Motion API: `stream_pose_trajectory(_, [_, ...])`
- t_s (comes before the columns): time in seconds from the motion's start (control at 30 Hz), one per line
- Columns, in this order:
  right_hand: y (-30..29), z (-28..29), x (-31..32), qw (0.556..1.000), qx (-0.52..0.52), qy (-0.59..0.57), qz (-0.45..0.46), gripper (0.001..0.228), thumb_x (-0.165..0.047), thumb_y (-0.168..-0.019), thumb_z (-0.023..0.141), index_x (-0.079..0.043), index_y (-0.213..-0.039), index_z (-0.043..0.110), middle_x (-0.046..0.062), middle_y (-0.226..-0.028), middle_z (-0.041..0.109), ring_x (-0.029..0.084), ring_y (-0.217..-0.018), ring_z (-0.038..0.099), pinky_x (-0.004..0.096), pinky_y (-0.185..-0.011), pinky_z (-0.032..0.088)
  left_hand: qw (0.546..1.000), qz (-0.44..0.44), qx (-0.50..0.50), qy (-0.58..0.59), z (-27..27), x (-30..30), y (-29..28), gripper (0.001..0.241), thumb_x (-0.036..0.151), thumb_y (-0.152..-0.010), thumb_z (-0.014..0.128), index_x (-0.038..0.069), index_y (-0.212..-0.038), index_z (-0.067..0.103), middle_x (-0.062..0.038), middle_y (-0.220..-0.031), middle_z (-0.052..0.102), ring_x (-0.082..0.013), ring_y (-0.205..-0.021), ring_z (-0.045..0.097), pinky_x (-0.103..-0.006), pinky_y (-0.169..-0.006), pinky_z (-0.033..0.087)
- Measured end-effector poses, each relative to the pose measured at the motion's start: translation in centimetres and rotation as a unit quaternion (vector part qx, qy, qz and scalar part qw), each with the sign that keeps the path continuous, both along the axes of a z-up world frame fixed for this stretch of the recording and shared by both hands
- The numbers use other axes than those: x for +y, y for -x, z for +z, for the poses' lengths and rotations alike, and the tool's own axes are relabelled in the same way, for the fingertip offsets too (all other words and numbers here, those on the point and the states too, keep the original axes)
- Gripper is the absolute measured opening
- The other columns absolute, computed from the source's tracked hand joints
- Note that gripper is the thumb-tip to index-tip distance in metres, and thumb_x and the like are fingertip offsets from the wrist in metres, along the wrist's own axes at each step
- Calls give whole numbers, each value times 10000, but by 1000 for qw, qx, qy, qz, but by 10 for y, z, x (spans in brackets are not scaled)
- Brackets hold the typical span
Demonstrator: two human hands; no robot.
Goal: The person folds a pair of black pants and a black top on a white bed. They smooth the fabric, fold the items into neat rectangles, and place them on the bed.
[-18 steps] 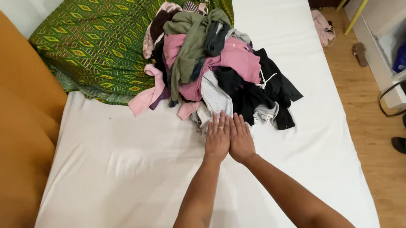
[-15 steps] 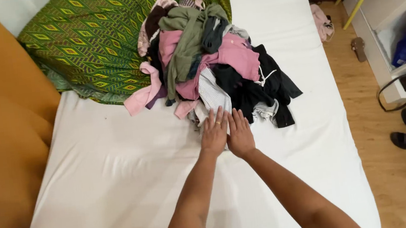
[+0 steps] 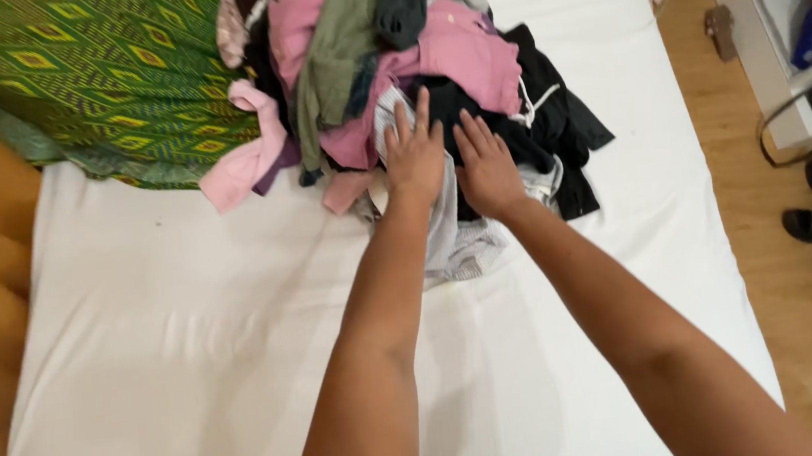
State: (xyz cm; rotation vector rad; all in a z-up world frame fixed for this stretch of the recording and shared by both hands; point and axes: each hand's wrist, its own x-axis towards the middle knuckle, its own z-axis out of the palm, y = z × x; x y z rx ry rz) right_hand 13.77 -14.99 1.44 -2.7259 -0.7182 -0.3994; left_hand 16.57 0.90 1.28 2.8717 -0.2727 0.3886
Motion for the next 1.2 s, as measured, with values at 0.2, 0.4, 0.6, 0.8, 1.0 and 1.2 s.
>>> stream_pose_trajectory(0.2, [-10,19,3,999,42,11,-1,702,-144,-905,659,12,-1534,389,208,-1680,238,400,-1503,299,533,-1163,312,997,13,71,-29,29,-5,-23,309,234,-1005,508,99,-1191,714,-53,-1697,231,-421,-1553,150,-591,-1206,188])
stream_pose_trajectory(0.4, [-23,0,10,999,21,-35,-5,665,-126,-954,628,27,-1554,386,226,-1674,289,400,-1509,349,509,-1190,333,997,21,74,-30,28,-19,-25,282,207,-1030,496,147,-1166,736,-55,-1299,689,-305,-1363,481,-580,-1223,193])
stream_pose_trajectory(0.6, [-5,-9,8,997,44,-56,-12,646,-132,-915,656,-27,-1527,477,248,-1626,333,427,-1443,383,536,-1151,341,995,60,-74,43,-42,-34,3,323,197,-922,542,107,-1142,761,-78,-881,752,-336,-1104,567,-578,-1090,246])
stream_pose_trajectory(0.8, [33,27,-8,996,59,-50,48,366,-182,-703,816,-72,-1039,721,192,-1581,416,416,-1447,397,523,-1140,358,991,-86,84,64,77,-6,89,212,247,-776,755,161,-967,788,-88,-1016,720,-339,-1186,532,-588,-1089,230])
stream_pose_trajectory(1.0, [68,91,-37,974,71,-134,167,237,-185,-720,875,-46,-823,714,140,-1240,721,323,-1201,633,430,-984,513,950,-246,51,187,124,34,121,230,288,-840,782,99,-969,753,-71,-948,741,-284,-1045,632,-572,-1036,344])
stream_pose_trajectory(1.2, [95,147,-46,923,288,-250,54,181,-230,-860,840,-61,-885,780,-32,-696,691,32,-644,547,259,-586,477,889,-256,121,359,190,36,150,237,269,-938,721,43,-999,688,-110,-836,709,-234,-763,689,-367,-707,540])
